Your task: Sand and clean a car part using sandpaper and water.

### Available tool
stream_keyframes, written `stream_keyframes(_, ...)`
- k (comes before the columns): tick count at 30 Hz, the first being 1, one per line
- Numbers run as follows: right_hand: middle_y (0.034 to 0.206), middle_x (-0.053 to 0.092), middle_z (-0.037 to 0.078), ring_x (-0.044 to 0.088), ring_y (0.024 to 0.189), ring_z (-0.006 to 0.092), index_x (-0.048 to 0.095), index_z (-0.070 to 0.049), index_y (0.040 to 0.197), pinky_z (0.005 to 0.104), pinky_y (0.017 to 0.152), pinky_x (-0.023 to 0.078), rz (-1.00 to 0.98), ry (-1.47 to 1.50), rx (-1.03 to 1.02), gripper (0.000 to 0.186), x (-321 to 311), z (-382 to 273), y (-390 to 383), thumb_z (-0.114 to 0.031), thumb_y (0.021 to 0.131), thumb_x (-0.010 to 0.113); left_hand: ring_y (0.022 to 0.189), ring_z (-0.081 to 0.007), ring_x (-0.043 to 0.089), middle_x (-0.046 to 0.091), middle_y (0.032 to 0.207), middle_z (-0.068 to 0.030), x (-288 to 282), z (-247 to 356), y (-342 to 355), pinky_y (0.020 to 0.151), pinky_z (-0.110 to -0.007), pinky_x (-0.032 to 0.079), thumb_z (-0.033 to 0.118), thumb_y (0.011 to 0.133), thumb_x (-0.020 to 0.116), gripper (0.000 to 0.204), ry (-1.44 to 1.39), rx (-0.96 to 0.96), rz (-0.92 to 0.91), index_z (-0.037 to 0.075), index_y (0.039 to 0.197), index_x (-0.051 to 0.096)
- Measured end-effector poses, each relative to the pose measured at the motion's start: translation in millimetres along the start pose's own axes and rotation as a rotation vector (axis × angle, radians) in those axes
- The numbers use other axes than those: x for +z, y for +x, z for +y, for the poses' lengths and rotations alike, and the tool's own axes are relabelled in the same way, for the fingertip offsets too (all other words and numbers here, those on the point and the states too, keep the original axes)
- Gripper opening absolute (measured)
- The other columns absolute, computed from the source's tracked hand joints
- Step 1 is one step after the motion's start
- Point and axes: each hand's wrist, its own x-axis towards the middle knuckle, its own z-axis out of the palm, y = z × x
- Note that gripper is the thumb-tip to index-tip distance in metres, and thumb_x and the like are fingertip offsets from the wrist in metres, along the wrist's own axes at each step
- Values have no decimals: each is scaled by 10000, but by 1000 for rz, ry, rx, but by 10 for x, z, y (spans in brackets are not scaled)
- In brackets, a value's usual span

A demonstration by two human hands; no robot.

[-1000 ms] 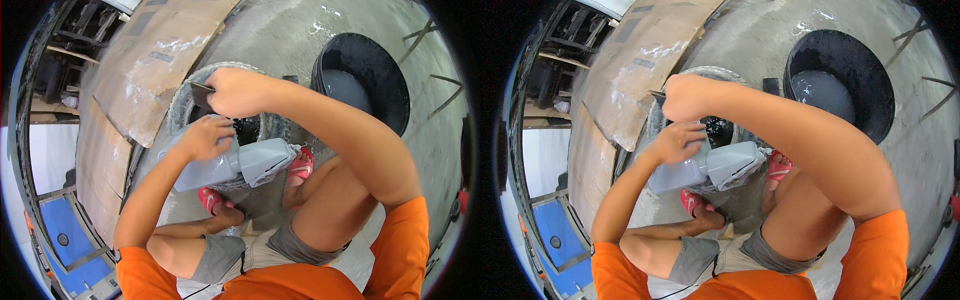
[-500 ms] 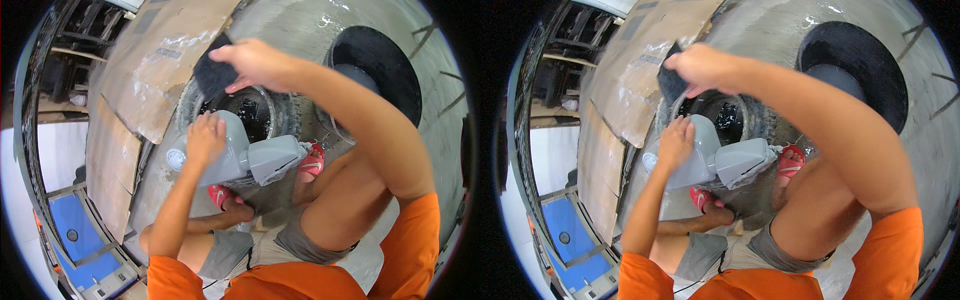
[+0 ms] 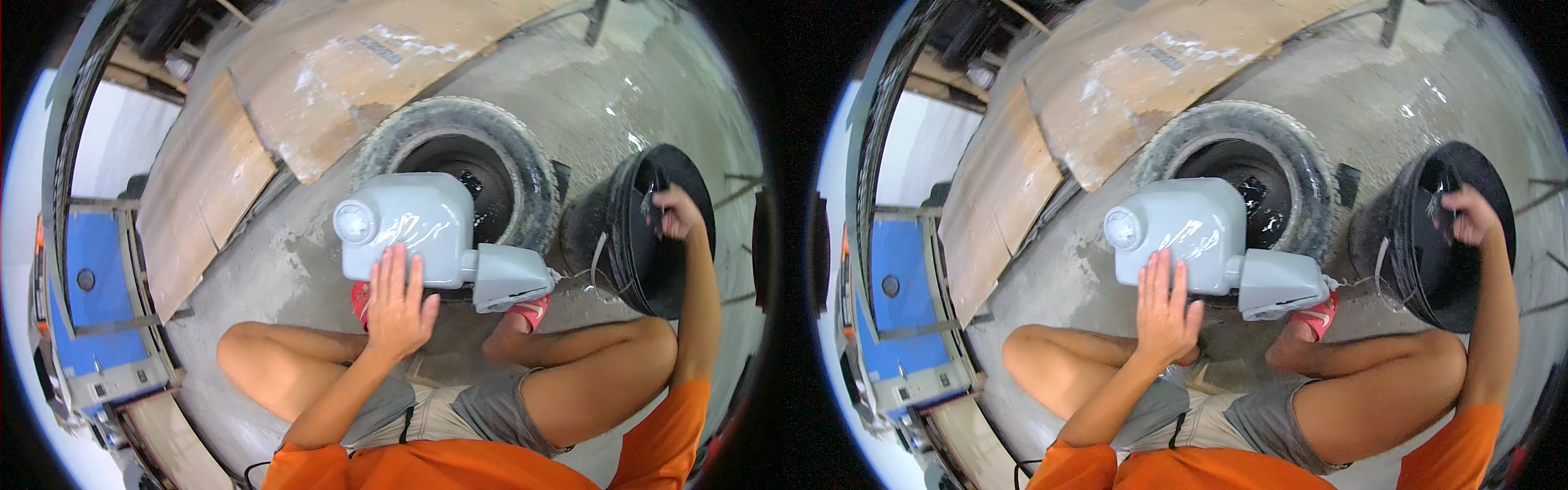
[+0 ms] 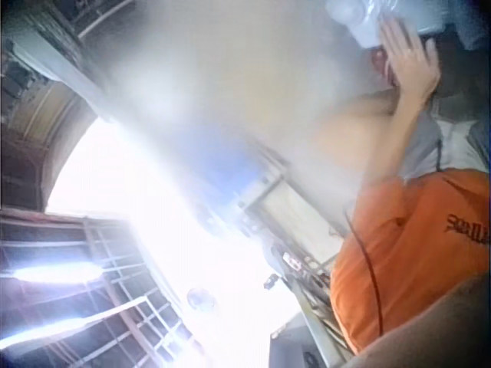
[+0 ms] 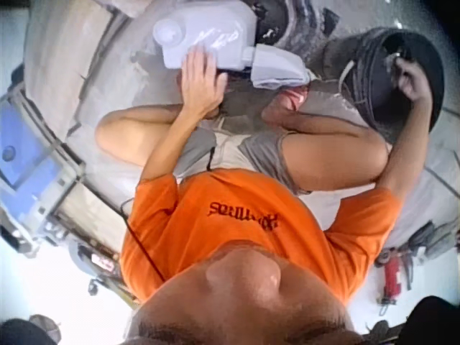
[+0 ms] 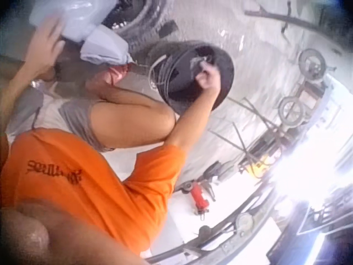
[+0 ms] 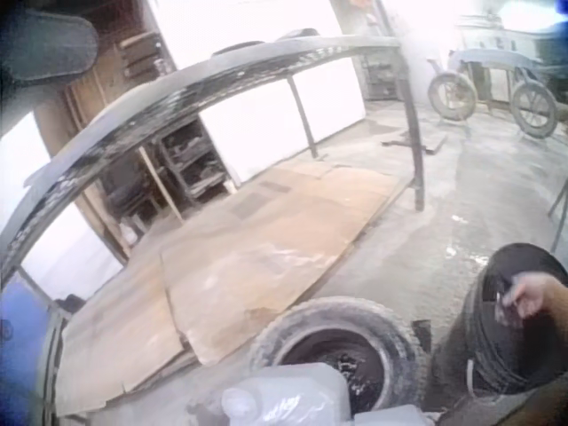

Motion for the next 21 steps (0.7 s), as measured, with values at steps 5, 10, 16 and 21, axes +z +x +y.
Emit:
stream_keyframes(5, 1243, 686, 238, 688, 1152, 350, 530, 125, 1328, 490, 914, 606, 404, -979, 500, 520, -686, 1106, 637, -113, 888, 672, 1476, -475, 344, 388, 1568, -308, 165, 120, 733, 1213, -620, 213, 329, 963, 590, 621, -19, 20, 90, -15, 1472, 494)
stream_keyframes(10, 1244, 696, 232, 679, 1156, 364, 605, 64, 1295, 468, 990, 548, 386, -929, 396, 586, -1099, 1846, 924, -355, 887, 652, 1432, -415, 423, 522, 1469, -269, 137, 163, 1443, 1195, -592, 266, 393, 913, 610, 552, 68, -133, -50, 9, 1307, 646)
stream_keyframes(16, 1028, 738, 152, 712, 919, 306, 689, -50, 1178, 455, 812, 579, 166, 27, 439, 463, -1057, 1417, 688, -376, 853, 638, 1248, -344, 621, 696, 1263, -216, -10, -9, 1922, 1098, -501, 417, 395, 880, 605, 459, -9, -322, -425, 33, 1112, 767)
stream_keyframes(21, 754, 643, -23, 593, 671, 115, 676, -134, 982, 283, 538, 478, 403, -27, 275, 230, -645, 275, 318, -172, 756, 654, 1078, -327, 715, 749, 1127, -203, 4, -46, 1875, 978, -455, 509, 357, 891, 585, 413, -63, -282, -416, 22, 1018, 791)
